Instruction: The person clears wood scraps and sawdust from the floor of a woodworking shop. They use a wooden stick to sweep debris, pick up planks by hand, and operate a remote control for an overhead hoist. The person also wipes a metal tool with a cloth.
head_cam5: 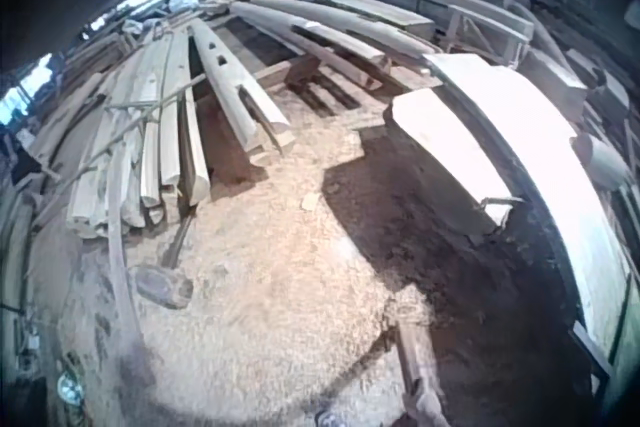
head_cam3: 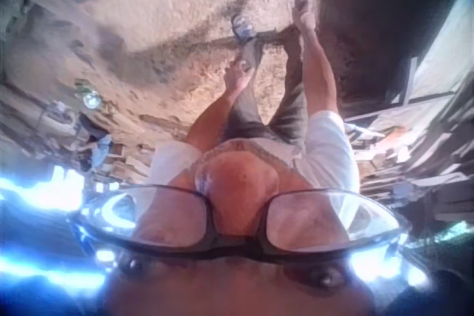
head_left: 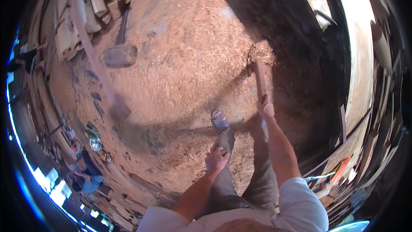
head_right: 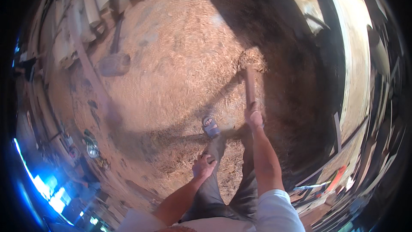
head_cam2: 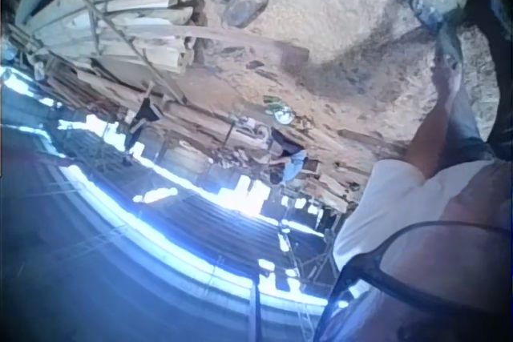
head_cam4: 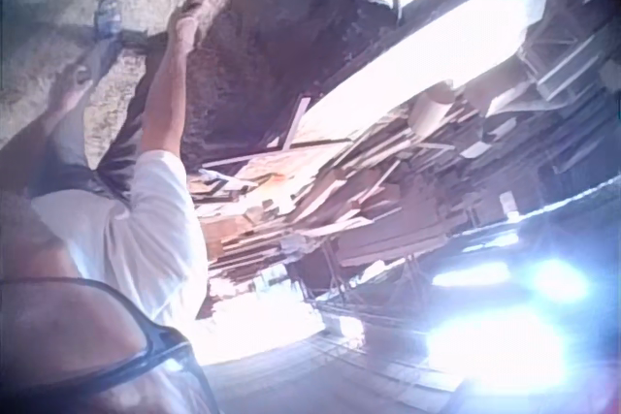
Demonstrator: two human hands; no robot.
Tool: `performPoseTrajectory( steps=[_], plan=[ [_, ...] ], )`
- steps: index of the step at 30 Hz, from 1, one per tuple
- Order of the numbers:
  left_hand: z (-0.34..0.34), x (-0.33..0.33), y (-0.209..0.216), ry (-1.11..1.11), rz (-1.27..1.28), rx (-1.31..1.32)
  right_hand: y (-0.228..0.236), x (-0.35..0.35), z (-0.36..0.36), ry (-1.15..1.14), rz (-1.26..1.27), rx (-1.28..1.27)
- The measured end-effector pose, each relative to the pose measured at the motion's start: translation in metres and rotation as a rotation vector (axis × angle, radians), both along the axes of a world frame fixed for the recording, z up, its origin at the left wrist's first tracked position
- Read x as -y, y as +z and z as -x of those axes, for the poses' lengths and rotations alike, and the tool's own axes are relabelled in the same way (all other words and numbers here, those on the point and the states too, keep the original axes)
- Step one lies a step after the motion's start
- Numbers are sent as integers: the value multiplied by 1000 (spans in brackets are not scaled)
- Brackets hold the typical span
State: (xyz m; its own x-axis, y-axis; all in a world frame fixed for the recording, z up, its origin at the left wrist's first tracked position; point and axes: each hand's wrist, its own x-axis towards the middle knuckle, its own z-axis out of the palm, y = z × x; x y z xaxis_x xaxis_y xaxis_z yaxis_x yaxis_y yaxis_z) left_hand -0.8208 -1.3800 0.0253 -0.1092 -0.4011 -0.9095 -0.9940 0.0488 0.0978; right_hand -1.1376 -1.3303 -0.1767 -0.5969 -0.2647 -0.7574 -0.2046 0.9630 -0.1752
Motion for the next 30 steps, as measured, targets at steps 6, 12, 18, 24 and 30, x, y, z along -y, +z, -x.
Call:
performPoseTrajectory(
  steps=[6,12,18,24,30],
  plan=[
    [34,32,-10,162,17,58,73,134,31,478,3,226],
    [77,15,-5,252,103,150,86,132,73,433,20,180],
    [106,7,13,304,155,195,-28,9,213,197,231,-330],
    [121,-8,10,368,-24,256,13,110,272,-398,387,53],
    [112,-34,-4,370,193,175,3,149,183,485,161,-147]
  ],
)
